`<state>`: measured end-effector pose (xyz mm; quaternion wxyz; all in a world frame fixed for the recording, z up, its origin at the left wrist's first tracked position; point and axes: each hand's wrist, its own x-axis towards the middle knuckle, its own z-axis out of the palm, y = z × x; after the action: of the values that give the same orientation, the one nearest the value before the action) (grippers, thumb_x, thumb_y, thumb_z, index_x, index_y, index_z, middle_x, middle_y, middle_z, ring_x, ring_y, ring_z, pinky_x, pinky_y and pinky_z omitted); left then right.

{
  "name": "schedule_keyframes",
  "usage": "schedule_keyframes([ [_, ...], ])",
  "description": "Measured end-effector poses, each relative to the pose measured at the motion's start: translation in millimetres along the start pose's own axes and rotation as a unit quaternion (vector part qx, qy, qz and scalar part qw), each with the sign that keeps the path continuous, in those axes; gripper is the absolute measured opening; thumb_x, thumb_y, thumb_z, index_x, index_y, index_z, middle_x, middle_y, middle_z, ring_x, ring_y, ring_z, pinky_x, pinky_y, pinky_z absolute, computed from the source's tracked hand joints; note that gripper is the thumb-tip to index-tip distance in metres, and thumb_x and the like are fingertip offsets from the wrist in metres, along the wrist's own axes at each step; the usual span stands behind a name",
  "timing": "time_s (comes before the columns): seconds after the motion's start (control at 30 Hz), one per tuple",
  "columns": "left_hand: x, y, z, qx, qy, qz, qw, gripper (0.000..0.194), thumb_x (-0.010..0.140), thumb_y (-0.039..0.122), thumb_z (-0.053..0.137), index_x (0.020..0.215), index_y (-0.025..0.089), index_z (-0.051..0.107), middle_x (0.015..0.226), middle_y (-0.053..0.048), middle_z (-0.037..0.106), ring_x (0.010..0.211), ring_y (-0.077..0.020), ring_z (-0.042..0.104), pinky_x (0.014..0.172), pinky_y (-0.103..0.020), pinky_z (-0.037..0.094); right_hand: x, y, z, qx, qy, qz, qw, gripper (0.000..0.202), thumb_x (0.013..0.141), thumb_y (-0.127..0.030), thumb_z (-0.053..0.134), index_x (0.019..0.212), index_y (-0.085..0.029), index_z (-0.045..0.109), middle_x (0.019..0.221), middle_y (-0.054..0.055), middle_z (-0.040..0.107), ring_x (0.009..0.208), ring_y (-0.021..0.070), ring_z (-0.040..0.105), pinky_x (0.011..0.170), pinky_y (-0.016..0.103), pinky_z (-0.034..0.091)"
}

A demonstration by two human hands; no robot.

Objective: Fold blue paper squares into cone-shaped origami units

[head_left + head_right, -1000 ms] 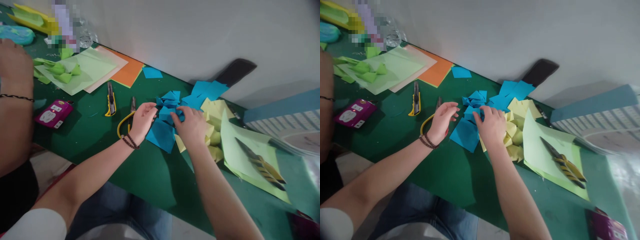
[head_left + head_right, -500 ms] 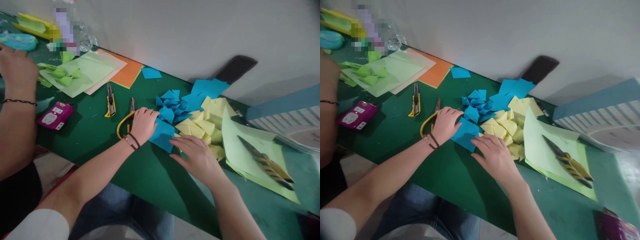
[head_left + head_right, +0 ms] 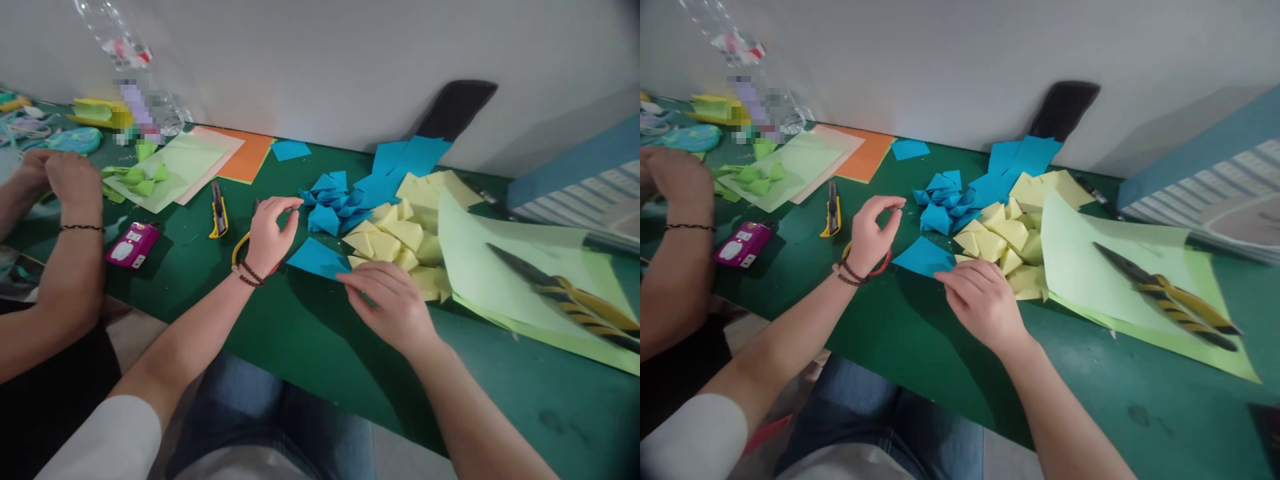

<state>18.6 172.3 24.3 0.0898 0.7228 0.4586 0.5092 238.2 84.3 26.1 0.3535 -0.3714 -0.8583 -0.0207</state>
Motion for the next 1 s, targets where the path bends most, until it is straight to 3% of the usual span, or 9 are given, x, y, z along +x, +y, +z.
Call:
schedule_keyframes([
  [0.13,-1.4,41.0,-30.8,0.006,-0.047,0.030,0.998,0.017,0.093,0.017,0.052,0.103,0.017,0.065,0.106,-0.007,0.071,0.105,-0.0176,0.064,0.097,-0.034,0.050,-15.0,-26.4,-26.5,0.031,-0.062,0.049,0.996,0.021,0.089,-0.012,0.057,0.101,-0.021,0.071,0.095,0.006,0.073,0.085,0.0174,0.070,0.075,0.031,0.058],
  [0.27,-40.0,81.5,-62.9,0.007,-0.259,0.036,0.965,0.022,0.093,0.024,0.056,0.113,0.020,0.065,0.116,-0.005,0.070,0.112,-0.0186,0.063,0.100,-0.035,0.049,-42.3,-56.1,-41.4,-0.006,-0.092,0.032,0.995,0.023,0.092,-0.012,0.051,0.094,-0.020,0.073,0.087,0.006,0.073,0.076,0.0161,0.069,0.067,0.030,0.058],
  [0.4,-93.2,85.6,-68.8,-0.037,-0.412,0.099,0.905,0.028,0.099,0.030,0.047,0.121,0.023,0.063,0.127,-0.003,0.067,0.123,-0.0188,0.059,0.111,-0.041,0.042,-64.3,-79.4,-35.9,-0.009,-0.101,0.030,0.994,0.025,0.093,-0.011,0.049,0.090,-0.018,0.072,0.081,0.006,0.072,0.072,0.0162,0.067,0.065,0.031,0.056],
  [0.47,-107.5,77.4,-67.5,0.039,-0.408,0.097,0.907,0.032,0.098,0.033,0.049,0.125,0.021,0.061,0.136,-0.006,0.061,0.133,-0.0264,0.050,0.115,-0.052,0.035,-70.2,-87.3,-30.8,0.006,-0.109,0.029,0.994,0.024,0.093,-0.011,0.049,0.093,-0.019,0.072,0.084,0.006,0.073,0.075,0.0163,0.068,0.068,0.031,0.056],
  [0.57,-115.5,70.5,-71.2,0.124,-0.312,0.038,0.941,0.031,0.097,0.028,0.049,0.125,0.019,0.060,0.133,-0.010,0.062,0.131,-0.0273,0.051,0.113,-0.054,0.037,-74.6,-96.0,-25.1,0.035,-0.102,0.037,0.994,0.023,0.091,-0.010,0.051,0.097,-0.019,0.071,0.087,0.005,0.074,0.077,0.0162,0.068,0.068,0.030,0.055],
  [0.63,-121.8,74.4,-75.2,0.084,-0.260,0.028,0.962,0.033,0.094,0.032,0.055,0.123,0.017,0.060,0.124,-0.011,0.066,0.121,-0.0239,0.057,0.107,-0.046,0.045,-76.4,-100.3,-22.6,0.065,-0.089,0.050,0.993,0.020,0.090,-0.010,0.053,0.099,-0.018,0.070,0.087,0.005,0.074,0.078,0.0160,0.069,0.069,0.030,0.055],
  [0.73,-140.1,85.9,-75.1,0.011,-0.268,0.032,0.963,0.043,0.085,0.047,0.067,0.115,0.016,0.062,0.113,-0.010,0.070,0.109,-0.0237,0.062,0.096,-0.040,0.053,-79.5,-102.6,-20.8,0.121,-0.073,0.072,0.987,0.018,0.090,-0.012,0.057,0.103,-0.019,0.067,0.089,0.004,0.075,0.083,0.0161,0.069,0.073,0.030,0.056],
  [0.83,-157.1,91.2,-68.4,0.014,-0.260,0.004,0.966,0.009,0.089,0.021,0.061,0.097,0.020,0.065,0.103,-0.004,0.073,0.101,-0.0201,0.065,0.091,-0.037,0.054,-83.9,-98.1,-22.4,0.124,-0.087,0.100,0.983,0.025,0.089,-0.019,0.062,0.114,-0.019,0.063,0.097,0.006,0.075,0.091,0.0189,0.069,0.079,0.034,0.058],
  [1.0,-158.1,87.6,-64.1,-0.015,-0.247,-0.011,0.969,0.010,0.087,0.012,0.058,0.089,0.020,0.065,0.101,-0.004,0.074,0.098,-0.0188,0.067,0.088,-0.035,0.056,-92.3,-84.0,-27.3,0.056,-0.094,0.169,0.980,0.036,0.090,-0.017,0.059,0.125,-0.022,0.056,0.097,0.007,0.073,0.090,0.0225,0.069,0.076,0.037,0.057],
])
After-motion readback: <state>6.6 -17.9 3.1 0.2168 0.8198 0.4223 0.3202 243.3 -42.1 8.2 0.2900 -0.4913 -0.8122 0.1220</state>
